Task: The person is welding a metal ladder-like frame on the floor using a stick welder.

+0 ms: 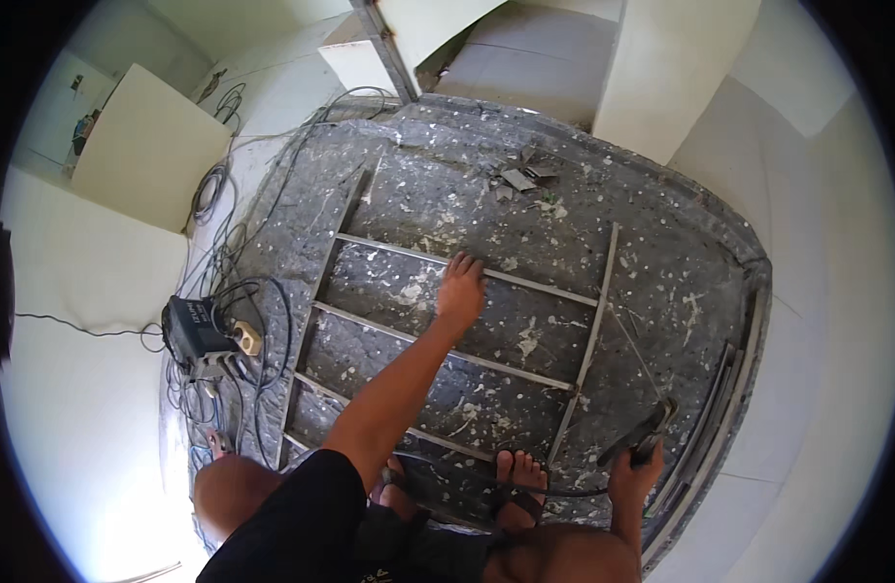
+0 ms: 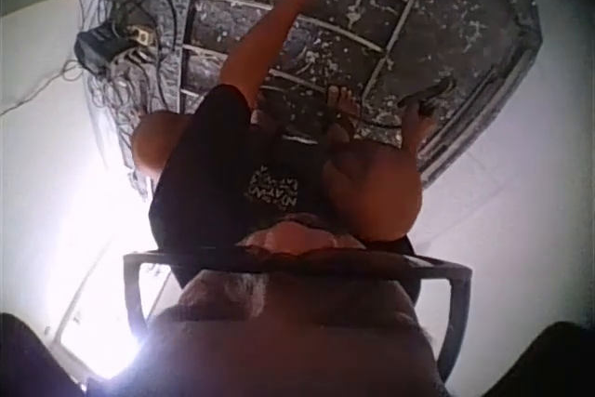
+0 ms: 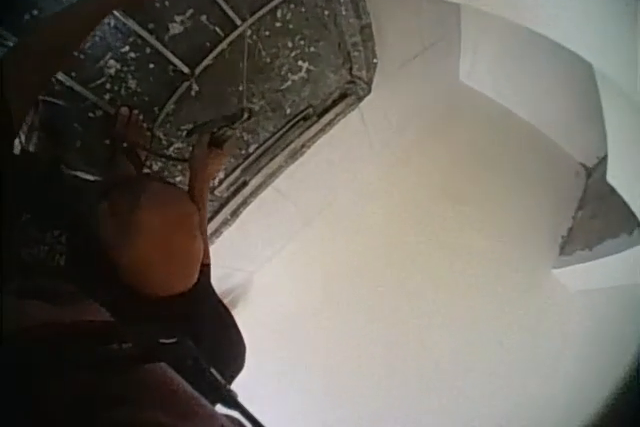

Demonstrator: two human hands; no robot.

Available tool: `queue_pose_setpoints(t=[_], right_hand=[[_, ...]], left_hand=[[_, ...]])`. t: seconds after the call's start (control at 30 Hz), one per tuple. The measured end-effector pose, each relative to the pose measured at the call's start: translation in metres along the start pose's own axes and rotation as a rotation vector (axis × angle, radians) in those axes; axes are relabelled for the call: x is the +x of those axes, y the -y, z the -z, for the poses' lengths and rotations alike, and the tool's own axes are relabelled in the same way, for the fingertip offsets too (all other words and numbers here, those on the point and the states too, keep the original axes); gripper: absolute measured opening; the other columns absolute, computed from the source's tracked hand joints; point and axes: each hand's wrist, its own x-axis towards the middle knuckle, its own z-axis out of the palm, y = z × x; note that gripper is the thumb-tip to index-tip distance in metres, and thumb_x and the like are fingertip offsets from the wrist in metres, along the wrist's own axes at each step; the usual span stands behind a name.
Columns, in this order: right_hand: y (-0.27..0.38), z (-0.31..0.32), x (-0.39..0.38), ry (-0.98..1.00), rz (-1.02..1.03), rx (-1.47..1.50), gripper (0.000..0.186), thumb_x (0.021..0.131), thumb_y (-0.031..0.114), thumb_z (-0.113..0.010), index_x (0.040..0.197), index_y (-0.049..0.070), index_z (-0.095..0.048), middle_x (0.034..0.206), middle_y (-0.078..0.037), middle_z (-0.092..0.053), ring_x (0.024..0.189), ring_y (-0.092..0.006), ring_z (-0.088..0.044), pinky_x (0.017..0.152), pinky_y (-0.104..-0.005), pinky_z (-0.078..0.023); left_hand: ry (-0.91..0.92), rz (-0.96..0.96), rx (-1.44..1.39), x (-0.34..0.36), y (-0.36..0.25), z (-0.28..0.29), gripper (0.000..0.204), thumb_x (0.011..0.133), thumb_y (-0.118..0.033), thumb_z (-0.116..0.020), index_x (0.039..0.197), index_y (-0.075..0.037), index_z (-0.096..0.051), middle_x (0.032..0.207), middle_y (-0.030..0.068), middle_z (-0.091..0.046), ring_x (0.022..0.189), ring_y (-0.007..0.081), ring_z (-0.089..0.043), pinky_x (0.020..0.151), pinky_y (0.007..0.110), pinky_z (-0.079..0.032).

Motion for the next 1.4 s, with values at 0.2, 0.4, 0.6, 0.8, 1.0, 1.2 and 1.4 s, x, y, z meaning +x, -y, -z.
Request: queue_pose_setpoints(t=[0.2,0.4,0.6,0.8,1.0,1.2,1.4], right_hand=[[-0.001,0.001,0.005,0.016,-0.046,0.066,0.023,0.073,-0.004,-0.050,0.095,0.000,-0.053,0.075,-0.002,-0.054,0.068,-0.0104,-0.050,0.060,-0.0257,-0.041],[0.021,-0.002,0.004,-0.026,-0.006,0.090,0.022,0.075,-0.005,-0.048,0.096,0.001,-0.051,0.071,-0.002,-0.053,0.059,-0.0086,-0.050,0.052,-0.0238,-0.041],[0.024,-0.004,0.007,-0.059,-0.086,0.121,0.023,0.075,-0.007,-0.046,0.095,0.002,-0.050,0.069,-0.003,-0.052,0.054,-0.0098,-0.051,0.047,-0.0249,-0.040],[0.026,-0.007,0.010,-0.086,-0.125,0.130,0.021,0.075,-0.007,-0.046,0.093,0.003,-0.049,0.068,-0.002,-0.052,0.053,-0.0101,-0.051,0.046,-0.0248,-0.040],[0.018,-0.006,0.010,-0.085,-0.104,0.114,0.023,0.075,-0.007,-0.047,0.096,0.002,-0.049,0.069,-0.003,-0.053,0.052,-0.0107,-0.051,0.046,-0.0255,-0.041],[0.003,-0.003,0.002,-0.211,-0.205,0.086,0.025,0.078,-0.003,-0.056,0.102,0.000,-0.050,0.081,-0.007,-0.055,0.060,-0.0140,-0.054,0.051,-0.0264,-0.045],[0.010,-0.005,0.005,-0.134,-0.190,0.140,0.014,0.090,0.003,-0.058,0.100,0.003,-0.048,0.063,-0.002,-0.050,0.045,-0.0112,-0.048,0.039,-0.0267,-0.037]], left_hand=[[-0.097,-0.035,0.002,-0.006,0.005,-0.008,0.038,0.081,-0.016,-0.066,0.116,-0.003,-0.059,0.126,0.0146,-0.055,0.127,0.0334,-0.044,0.109,0.044,-0.033],[-0.147,-0.015,-0.034,-0.001,0.004,-0.003,0.036,0.080,-0.021,-0.068,0.111,-0.003,-0.063,0.120,0.0144,-0.059,0.121,0.0328,-0.049,0.105,0.042,-0.039],[-0.143,-0.007,-0.088,0.008,0.000,0.004,0.030,0.082,-0.027,-0.066,0.099,-0.003,-0.066,0.108,0.0154,-0.063,0.113,0.0349,-0.053,0.102,0.044,-0.039],[0.042,0.134,-0.023,0.045,-0.006,0.008,0.026,0.083,-0.027,-0.066,0.095,-0.005,-0.068,0.097,0.0155,-0.066,0.094,0.0362,-0.062,0.087,0.045,-0.047],[-0.018,0.054,-0.046,0.109,-0.017,-0.018,0.023,0.088,-0.026,-0.058,0.099,-0.008,-0.066,0.096,0.0159,-0.067,0.087,0.0357,-0.065,0.075,0.046,-0.053],[0.204,0.069,0.206,0.145,-0.027,-0.035,0.025,0.092,-0.016,-0.045,0.108,-0.004,-0.061,0.095,0.0165,-0.068,0.080,0.0337,-0.069,0.068,0.045,-0.056],[0.132,0.024,0.276,0.154,-0.025,-0.046,0.025,0.089,-0.015,-0.050,0.109,-0.005,-0.062,0.093,0.0134,-0.069,0.079,0.0302,-0.070,0.066,0.041,-0.057]])
